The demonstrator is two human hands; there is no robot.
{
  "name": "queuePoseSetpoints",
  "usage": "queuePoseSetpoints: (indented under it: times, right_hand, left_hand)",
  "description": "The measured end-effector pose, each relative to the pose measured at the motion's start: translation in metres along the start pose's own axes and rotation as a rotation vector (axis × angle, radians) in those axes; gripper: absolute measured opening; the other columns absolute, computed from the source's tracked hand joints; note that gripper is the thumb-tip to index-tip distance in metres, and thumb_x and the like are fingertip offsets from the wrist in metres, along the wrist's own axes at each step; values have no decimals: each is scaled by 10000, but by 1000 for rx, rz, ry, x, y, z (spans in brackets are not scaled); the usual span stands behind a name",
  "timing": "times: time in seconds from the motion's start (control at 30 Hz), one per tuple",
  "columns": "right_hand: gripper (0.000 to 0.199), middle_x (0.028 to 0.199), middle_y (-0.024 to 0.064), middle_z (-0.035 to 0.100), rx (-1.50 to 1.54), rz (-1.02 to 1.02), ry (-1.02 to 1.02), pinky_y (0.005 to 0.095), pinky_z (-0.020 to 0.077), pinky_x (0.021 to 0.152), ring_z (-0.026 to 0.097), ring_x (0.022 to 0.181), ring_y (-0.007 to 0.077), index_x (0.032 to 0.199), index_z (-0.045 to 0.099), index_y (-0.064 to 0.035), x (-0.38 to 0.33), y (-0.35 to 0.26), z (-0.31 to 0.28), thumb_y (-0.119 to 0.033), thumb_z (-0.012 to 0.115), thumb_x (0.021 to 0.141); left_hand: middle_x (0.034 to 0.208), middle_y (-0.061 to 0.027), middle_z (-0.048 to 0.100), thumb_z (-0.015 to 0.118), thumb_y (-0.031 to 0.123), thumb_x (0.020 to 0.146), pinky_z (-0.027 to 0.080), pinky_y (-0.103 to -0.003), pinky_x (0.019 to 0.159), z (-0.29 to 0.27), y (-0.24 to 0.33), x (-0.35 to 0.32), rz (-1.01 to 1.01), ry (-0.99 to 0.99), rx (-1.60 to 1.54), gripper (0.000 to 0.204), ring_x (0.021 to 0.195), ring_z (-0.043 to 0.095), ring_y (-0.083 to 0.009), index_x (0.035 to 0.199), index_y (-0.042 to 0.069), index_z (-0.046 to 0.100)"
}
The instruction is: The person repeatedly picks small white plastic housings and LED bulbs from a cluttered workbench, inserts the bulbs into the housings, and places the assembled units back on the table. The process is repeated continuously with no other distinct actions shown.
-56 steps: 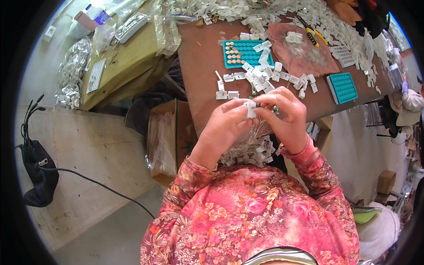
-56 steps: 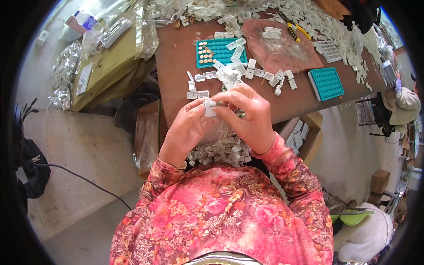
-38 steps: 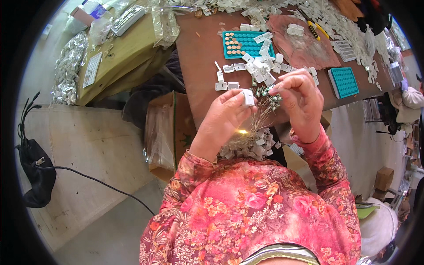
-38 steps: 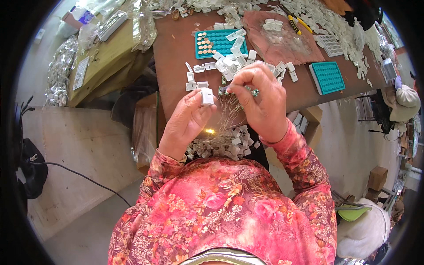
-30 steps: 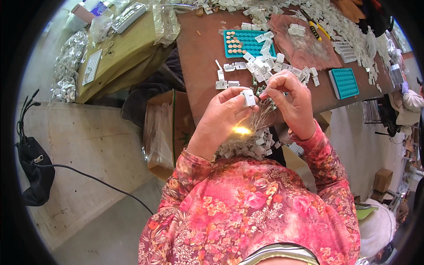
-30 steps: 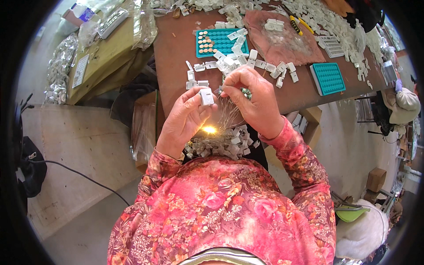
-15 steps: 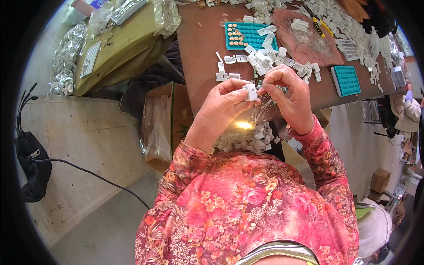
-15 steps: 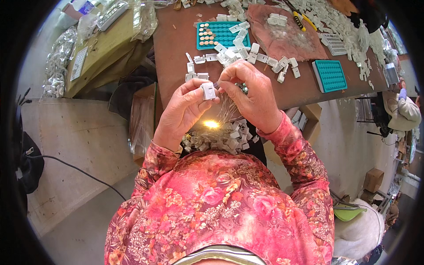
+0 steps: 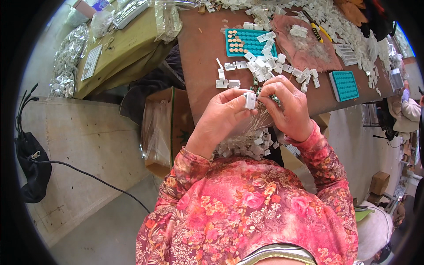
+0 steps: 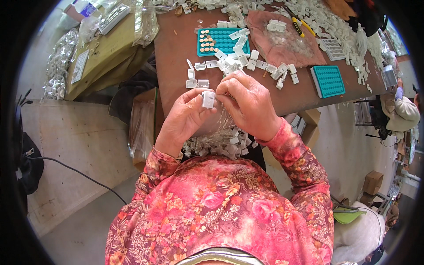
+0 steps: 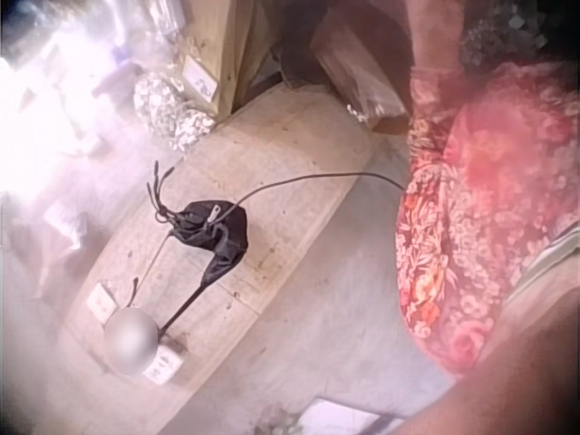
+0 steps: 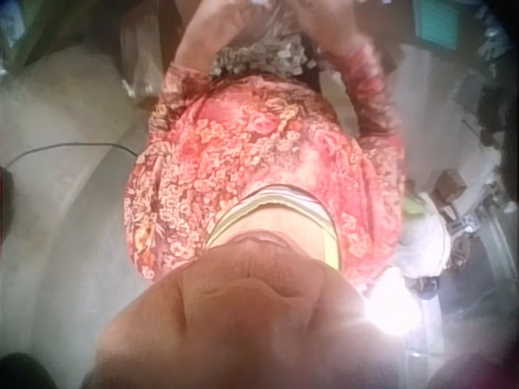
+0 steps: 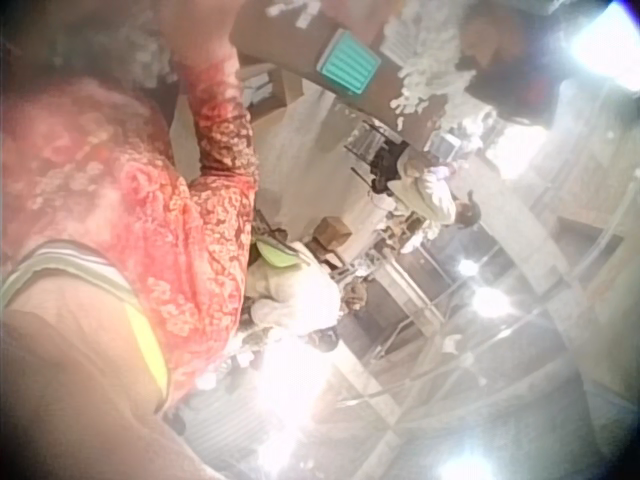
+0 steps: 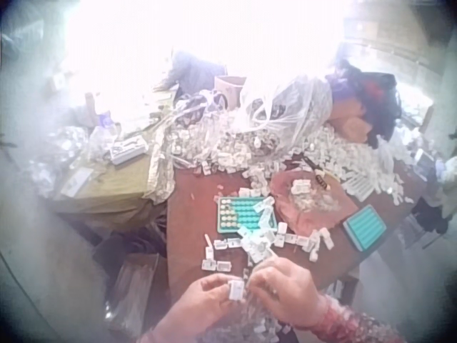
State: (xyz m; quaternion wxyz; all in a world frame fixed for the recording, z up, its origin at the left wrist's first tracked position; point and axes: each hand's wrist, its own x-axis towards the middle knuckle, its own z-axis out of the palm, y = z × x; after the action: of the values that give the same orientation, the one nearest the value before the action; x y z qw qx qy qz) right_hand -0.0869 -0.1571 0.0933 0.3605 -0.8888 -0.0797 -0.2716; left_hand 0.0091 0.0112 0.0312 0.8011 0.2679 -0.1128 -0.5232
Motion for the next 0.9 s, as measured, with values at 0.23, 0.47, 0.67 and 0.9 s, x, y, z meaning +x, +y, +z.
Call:
queuePoseSetpoints:
  times: [0.23,0.47,0.67,0.9]
  right_hand:
    - [151,828,115,583,16,-16,-48,356,501,607,607,709,309,890,557,-29,-1,-2,3,35,657,797]
    - [105,830,111,580,34,38,-17,362,497,579,614,705,320,901,568,-35,-8,1,5,3,635,830]
    - [141,856,96,626,106,145,-66,309,533,634,656,743,227,969,625,-28,-19,-1,-17,-14,665,835]
    - [110,859,75,669,104,512,137,254,514,670,659,738,128,969,660,13,-22,24,-63,-49,642,880]
  left_hand:
    - [1083,-90,652,598,158,963,541,-347,880,2,-3,1,-4,49,82,253,987,644,-168,1147,-15,582]
    - [1047,-78,658,596,167,966,541,-307,840,10,-4,1,13,66,192,250,927,652,-157,1131,-21,591]
    - [1017,-64,670,609,114,945,532,-267,823,29,-5,-2,41,113,335,204,862,652,-129,1102,-16,616]
    - [910,-102,681,670,88,870,550,-300,738,61,-38,-13,179,-283,1211,253,828,678,-172,1094,-20,623]
